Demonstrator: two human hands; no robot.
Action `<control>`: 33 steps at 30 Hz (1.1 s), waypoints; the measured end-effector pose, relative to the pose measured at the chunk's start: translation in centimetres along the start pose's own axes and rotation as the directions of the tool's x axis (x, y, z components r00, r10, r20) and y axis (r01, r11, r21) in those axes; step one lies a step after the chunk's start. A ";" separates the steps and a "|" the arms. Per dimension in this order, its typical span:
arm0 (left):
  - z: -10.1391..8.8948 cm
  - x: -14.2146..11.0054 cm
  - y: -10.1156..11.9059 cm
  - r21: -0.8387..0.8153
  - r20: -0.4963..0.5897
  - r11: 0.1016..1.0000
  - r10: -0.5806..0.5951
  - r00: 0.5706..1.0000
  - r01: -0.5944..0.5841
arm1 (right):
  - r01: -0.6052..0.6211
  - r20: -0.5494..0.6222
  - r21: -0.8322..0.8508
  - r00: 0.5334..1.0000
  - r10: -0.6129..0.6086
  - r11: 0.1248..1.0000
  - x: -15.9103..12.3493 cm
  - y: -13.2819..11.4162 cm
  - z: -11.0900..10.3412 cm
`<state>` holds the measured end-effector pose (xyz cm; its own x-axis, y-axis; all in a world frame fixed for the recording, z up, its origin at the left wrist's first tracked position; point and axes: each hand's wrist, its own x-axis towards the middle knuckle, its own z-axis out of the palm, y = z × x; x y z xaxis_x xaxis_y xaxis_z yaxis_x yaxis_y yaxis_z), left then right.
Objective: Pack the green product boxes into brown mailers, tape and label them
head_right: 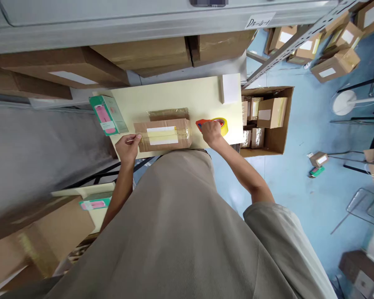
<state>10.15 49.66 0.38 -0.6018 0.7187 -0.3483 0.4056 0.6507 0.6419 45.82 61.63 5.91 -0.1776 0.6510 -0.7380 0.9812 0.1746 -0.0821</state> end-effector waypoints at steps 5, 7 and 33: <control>0.3 -0.5 0.2 -0.023 -0.003 1.000 0.002 1.000 -0.002 | -0.093 -0.161 0.176 0.979 0.121 0.980 1.4 1.0 3.2; 0.5 -0.8 0.5 -0.039 0.008 0.999 -0.007 1.000 0.007 | -0.111 -0.178 0.220 0.972 0.152 0.969 2.1 1.6 4.5; -1.1 -2.3 23.3 -0.521 -0.015 0.607 0.697 0.717 -0.601 | 0.364 -0.655 -0.068 0.686 -0.317 0.929 -3.7 -9.1 -17.6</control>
<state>20.19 62.92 16.93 -0.1592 0.9651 0.2079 0.2491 -0.1645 0.9544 36.18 70.65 21.17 -0.4825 0.8749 -0.0421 0.8416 0.4497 -0.2992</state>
